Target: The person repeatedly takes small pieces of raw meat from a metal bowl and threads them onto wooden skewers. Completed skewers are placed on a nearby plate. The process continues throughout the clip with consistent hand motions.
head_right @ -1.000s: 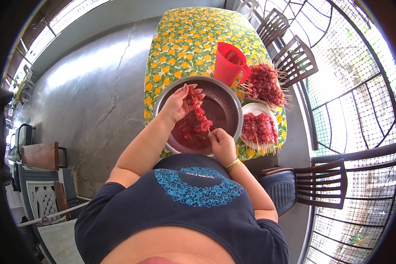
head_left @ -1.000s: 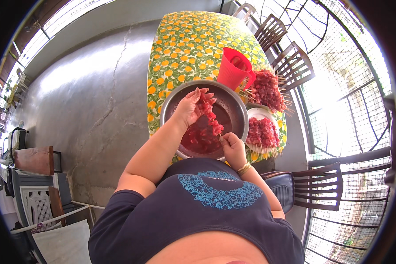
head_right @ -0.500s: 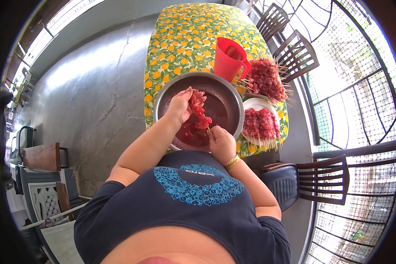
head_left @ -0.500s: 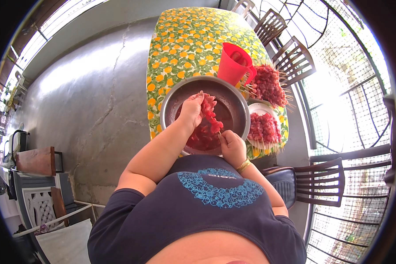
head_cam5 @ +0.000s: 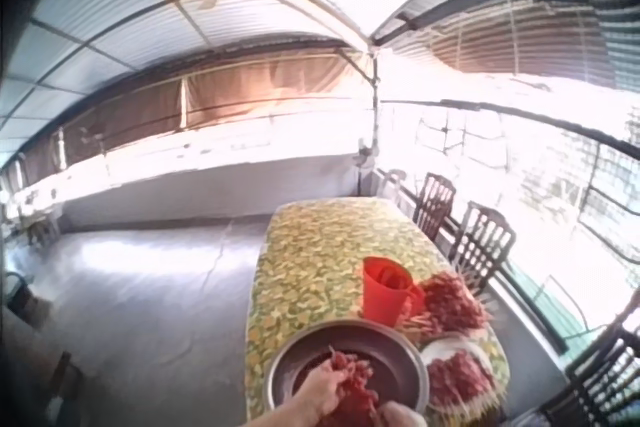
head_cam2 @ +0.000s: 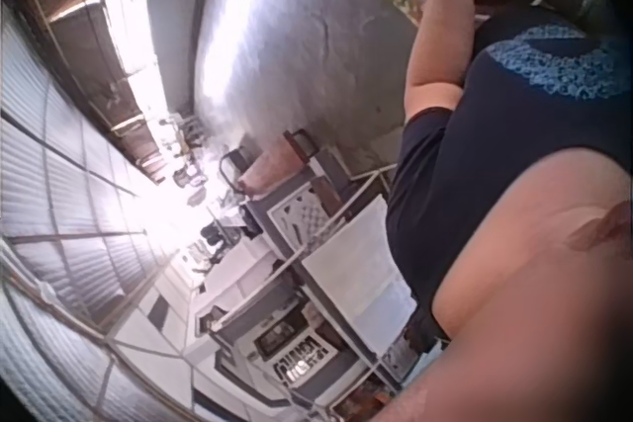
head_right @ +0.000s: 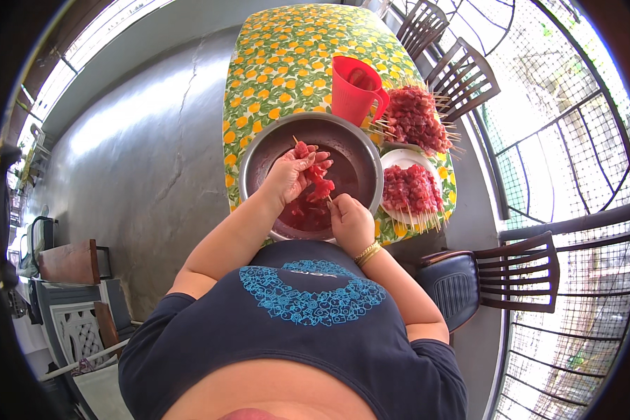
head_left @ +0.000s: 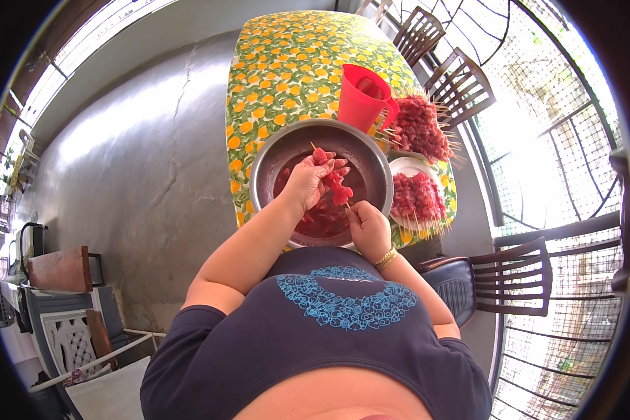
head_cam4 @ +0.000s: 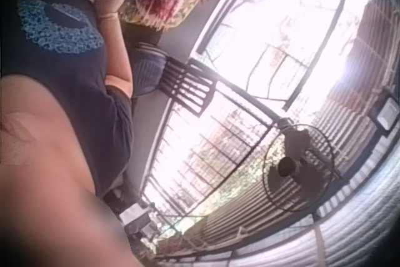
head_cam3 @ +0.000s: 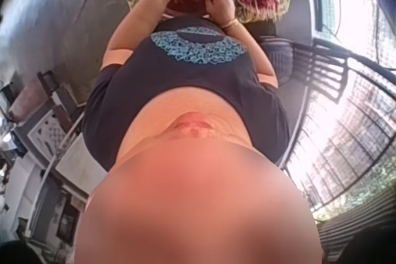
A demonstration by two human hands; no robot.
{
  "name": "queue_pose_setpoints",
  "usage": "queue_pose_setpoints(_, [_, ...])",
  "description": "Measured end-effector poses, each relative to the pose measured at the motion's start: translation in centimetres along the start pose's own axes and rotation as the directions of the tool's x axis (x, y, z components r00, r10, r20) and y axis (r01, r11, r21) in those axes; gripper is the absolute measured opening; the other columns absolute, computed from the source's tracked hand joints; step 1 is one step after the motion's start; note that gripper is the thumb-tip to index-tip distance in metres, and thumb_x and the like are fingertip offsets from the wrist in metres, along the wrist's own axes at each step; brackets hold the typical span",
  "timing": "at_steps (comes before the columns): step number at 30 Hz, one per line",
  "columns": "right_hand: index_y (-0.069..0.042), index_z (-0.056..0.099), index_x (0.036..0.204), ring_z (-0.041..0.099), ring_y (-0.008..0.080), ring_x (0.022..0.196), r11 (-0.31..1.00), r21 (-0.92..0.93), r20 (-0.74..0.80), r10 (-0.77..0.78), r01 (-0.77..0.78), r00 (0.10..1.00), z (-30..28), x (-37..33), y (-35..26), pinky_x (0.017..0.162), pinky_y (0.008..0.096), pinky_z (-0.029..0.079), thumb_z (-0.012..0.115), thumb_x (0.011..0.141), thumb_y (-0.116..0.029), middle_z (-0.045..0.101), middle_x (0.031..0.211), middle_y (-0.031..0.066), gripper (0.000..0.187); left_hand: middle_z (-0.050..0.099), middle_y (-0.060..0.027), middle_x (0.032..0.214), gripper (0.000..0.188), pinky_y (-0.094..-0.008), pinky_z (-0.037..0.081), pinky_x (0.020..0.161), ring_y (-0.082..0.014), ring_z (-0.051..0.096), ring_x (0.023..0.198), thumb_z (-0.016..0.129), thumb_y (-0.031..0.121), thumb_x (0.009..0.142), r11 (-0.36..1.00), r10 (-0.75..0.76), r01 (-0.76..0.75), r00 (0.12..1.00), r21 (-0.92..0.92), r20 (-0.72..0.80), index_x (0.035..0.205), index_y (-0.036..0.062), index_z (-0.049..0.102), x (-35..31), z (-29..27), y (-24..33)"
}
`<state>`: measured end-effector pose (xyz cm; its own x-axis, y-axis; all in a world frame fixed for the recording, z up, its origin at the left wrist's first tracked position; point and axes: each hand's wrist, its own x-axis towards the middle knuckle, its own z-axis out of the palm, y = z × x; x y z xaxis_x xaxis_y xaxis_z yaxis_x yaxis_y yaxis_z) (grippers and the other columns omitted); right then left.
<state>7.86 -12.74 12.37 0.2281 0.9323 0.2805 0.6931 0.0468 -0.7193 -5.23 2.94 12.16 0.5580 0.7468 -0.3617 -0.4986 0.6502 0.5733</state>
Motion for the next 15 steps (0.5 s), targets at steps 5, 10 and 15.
queue_pose_setpoints(5, [-0.005, 0.060, 0.087, 0.064, 0.0387, 0.075, 1.000, 0.006, -0.014, 0.014, -0.014, 1.000, -0.3, -0.3, 0.0, 0.066, 0.0457, 0.050, 0.066, 0.091, -0.014, 0.065, 0.079, 0.0171, 0.011, 0.066, -0.0236, 0.116, 0.015, -0.0444, 0.058, 0.092, -0.0354, 0.066, 0.109, 0.053, 0.003, 0.101, 0.998, -0.055, 0.056, 0.998, 0.019, -0.027, 0.116, 0.0018, 0.054, -0.6, 0.9, -0.3])
queue_pose_setpoints(10, [-0.005, 0.061, 0.088, 0.064, 0.0390, 0.075, 0.998, 0.041, -0.025, 0.039, -0.038, 0.999, -0.3, -0.2, 0.0, 0.066, 0.0456, 0.050, 0.065, 0.091, -0.015, 0.065, 0.080, 0.0171, 0.012, 0.067, -0.0224, 0.116, 0.018, -0.0464, 0.056, 0.095, -0.0352, 0.065, 0.112, 0.055, 0.012, 0.102, 0.996, -0.069, 0.068, 0.998, 0.056, 0.009, 0.117, 0.0029, 0.055, -0.5, 0.9, -0.3])
queue_pose_setpoints(15, [-0.005, 0.061, 0.088, 0.064, 0.0393, 0.077, 0.994, 0.065, -0.030, 0.096, -0.094, 0.995, -0.7, -0.1, 0.3, 0.067, 0.0461, 0.050, 0.065, 0.092, -0.017, 0.065, 0.081, 0.0176, 0.013, 0.067, -0.0220, 0.118, 0.028, -0.0491, 0.054, 0.097, -0.0354, 0.064, 0.113, 0.057, 0.027, 0.102, 0.995, -0.096, 0.094, 0.993, 0.026, 0.065, 0.117, 0.0029, 0.058, 0.4, 0.3, 0.7])
